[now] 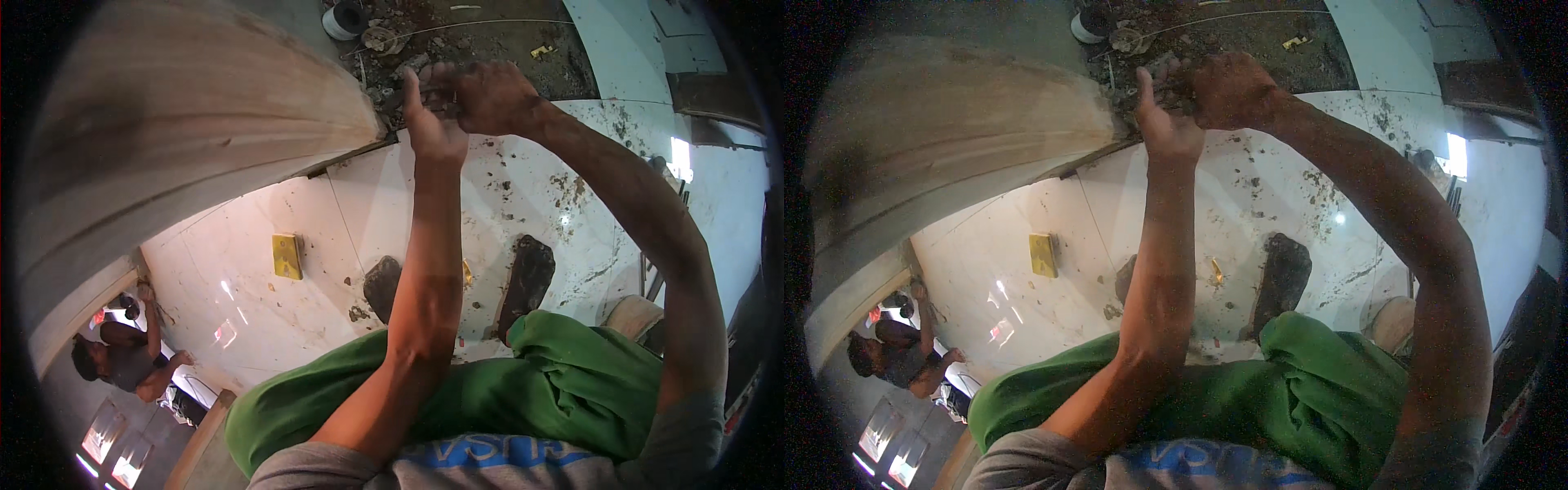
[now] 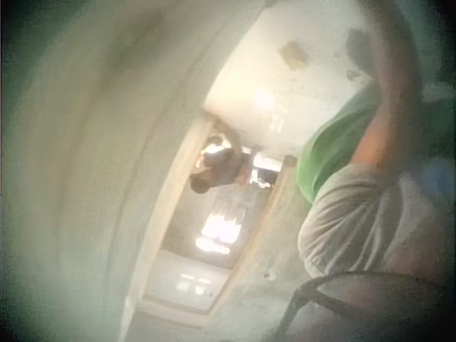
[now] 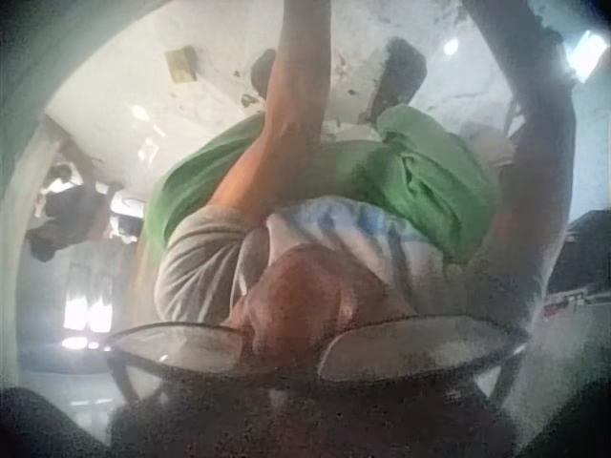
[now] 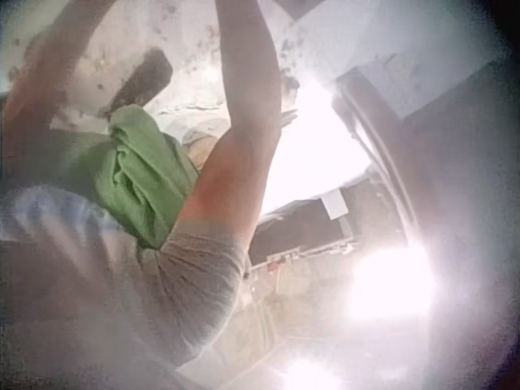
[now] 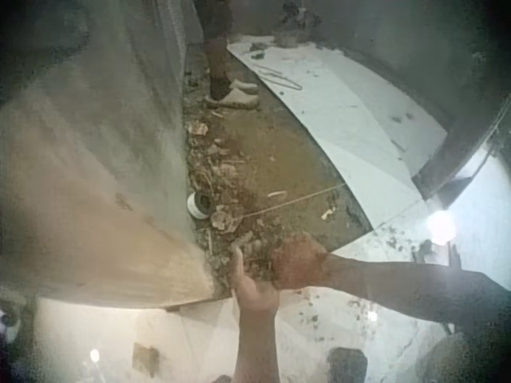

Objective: The person applies mortar to the edge of a wall using a trowel, uses pliers to adjust the corner, and fits a tile onto the wall edge.

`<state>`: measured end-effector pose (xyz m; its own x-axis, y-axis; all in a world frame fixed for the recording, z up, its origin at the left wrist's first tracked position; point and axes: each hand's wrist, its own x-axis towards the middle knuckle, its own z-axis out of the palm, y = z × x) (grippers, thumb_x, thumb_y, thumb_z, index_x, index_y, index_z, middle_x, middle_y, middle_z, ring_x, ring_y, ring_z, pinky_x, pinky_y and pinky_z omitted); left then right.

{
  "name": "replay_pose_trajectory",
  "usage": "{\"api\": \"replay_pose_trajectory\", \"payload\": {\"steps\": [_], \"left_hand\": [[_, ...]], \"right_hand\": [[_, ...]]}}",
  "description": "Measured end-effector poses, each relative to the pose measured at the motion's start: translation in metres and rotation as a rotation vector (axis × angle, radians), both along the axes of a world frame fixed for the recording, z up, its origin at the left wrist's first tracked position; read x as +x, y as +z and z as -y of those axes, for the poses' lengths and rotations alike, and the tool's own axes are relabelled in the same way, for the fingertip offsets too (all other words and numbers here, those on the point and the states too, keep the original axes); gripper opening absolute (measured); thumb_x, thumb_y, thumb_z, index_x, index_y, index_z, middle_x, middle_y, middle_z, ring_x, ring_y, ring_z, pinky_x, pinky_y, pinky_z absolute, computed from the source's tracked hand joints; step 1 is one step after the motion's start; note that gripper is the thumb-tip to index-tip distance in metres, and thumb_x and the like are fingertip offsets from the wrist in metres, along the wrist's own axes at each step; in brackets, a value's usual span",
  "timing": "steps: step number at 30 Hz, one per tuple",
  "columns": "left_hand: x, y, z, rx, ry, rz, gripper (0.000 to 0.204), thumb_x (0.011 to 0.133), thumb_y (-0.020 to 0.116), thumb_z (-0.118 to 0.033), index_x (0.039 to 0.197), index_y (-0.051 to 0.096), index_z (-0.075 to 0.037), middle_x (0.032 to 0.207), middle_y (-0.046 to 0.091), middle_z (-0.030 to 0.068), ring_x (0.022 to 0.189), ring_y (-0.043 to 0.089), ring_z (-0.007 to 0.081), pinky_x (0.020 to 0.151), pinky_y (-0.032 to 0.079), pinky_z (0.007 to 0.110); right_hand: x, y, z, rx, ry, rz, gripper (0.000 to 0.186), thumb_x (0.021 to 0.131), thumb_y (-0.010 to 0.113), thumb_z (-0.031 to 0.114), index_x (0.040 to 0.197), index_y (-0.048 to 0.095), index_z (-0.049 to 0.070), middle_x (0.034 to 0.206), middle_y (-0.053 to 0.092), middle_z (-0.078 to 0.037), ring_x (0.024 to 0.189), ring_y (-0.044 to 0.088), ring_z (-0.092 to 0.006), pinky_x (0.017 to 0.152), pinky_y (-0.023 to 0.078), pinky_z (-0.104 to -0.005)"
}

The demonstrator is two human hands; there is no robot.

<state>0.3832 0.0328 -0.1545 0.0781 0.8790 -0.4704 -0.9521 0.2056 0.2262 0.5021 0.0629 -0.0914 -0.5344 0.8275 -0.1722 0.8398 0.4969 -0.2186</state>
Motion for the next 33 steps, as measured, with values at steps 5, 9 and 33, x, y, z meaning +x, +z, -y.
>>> {"api": "replay_pose_trajectory", "payload": {"steps": [5, 9, 33], "left_hand": [[-0.004, -0.013, -0.008, -0.139, 0.002, -0.056, 0.029, 0.104, 0.060, -0.038, 0.084, 0.055, -0.019, 0.084, 0.059, -0.0042, 0.089, 0.062, 0.0150, 0.091, 0.050, 0.037], [-0.019, 0.014, 0.009, -0.192, -0.132, 0.011, 0.030, 0.106, 0.056, -0.032, 0.078, 0.053, -0.019, 0.078, 0.057, -0.0046, 0.088, 0.063, 0.0138, 0.091, 0.052, 0.034], [-0.008, -0.022, -0.008, 0.096, 0.070, -0.263, 0.068, 0.100, 0.053, -0.062, 0.130, 0.051, -0.001, 0.132, 0.064, 0.0144, 0.123, 0.058, 0.0231, 0.107, 0.047, 0.039]], "right_hand": [[-0.012, 0.006, 0.016, 0.035, -0.073, 0.041, 0.029, 0.083, 0.071, 0.026, 0.101, 0.070, 0.004, 0.097, 0.074, -0.023, 0.091, 0.074, -0.0397, 0.081, 0.060, -0.0510], [-0.022, 0.030, 0.039, -0.023, -0.138, -0.003, 0.027, 0.088, 0.069, 0.024, 0.106, 0.069, 0.003, 0.095, 0.074, -0.022, 0.087, 0.074, -0.0385, 0.076, 0.061, -0.0485], [0.021, -0.009, -0.002, 0.494, 0.127, 0.173, 0.071, 0.086, 0.071, 0.015, 0.153, 0.046, 0.016, 0.129, 0.063, -0.017, 0.121, 0.062, -0.0353, 0.106, 0.049, -0.0499]]}}
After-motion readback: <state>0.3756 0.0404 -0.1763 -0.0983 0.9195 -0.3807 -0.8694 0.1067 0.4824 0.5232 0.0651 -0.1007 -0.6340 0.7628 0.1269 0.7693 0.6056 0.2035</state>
